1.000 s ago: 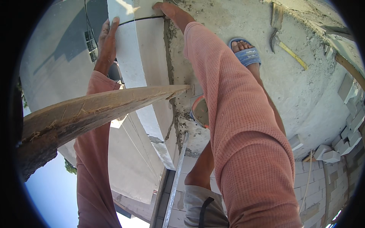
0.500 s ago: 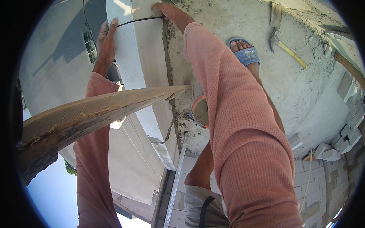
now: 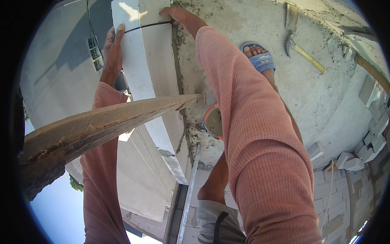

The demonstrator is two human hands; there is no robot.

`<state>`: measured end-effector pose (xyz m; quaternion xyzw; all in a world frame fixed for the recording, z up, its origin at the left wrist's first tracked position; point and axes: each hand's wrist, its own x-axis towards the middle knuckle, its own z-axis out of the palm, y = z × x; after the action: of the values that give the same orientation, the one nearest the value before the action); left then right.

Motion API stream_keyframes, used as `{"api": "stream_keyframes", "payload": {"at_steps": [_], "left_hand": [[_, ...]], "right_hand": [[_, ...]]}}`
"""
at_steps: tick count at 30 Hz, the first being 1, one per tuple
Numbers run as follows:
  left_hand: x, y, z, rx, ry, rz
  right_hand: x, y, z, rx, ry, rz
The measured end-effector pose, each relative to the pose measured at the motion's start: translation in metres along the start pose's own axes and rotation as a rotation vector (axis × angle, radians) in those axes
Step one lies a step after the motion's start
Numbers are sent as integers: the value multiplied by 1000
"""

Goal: The person applies mortar from a bucket onto a structure using a trowel, handles a concrete block to apply mortar to its side, and then presses it into place on the wall.

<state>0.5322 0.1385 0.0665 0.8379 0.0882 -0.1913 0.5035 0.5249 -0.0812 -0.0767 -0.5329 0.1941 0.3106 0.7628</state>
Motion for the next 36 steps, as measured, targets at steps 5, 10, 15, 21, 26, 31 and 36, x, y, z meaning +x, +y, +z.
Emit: {"api": "stream_keyframes", "payload": {"at_steps": [5, 10, 15, 21, 26, 31, 36], "left_hand": [[-3, 5, 4, -21, 10, 11], [-5, 5, 5, 5, 29, 14], [-6, 6, 6, -11, 25, 29], [-4, -6, -11, 21, 41, 12], [-1, 3, 14, -24, 23, 6], [-5, -4, -5, 21, 41, 23], [-2, -4, 5, 12, 29, 26]], "right_hand": [[2, 0, -2, 6, 7, -3], [5, 4, 2, 34, 8, -2], [11, 9, 3, 51, 21, -5], [-6, -12, 22, 73, 20, 42], [-4, -5, -11, -5, 36, 48], [-16, -13, 17, 61, 65, -12], [-6, 1, 3, 48, 53, -14]]}}
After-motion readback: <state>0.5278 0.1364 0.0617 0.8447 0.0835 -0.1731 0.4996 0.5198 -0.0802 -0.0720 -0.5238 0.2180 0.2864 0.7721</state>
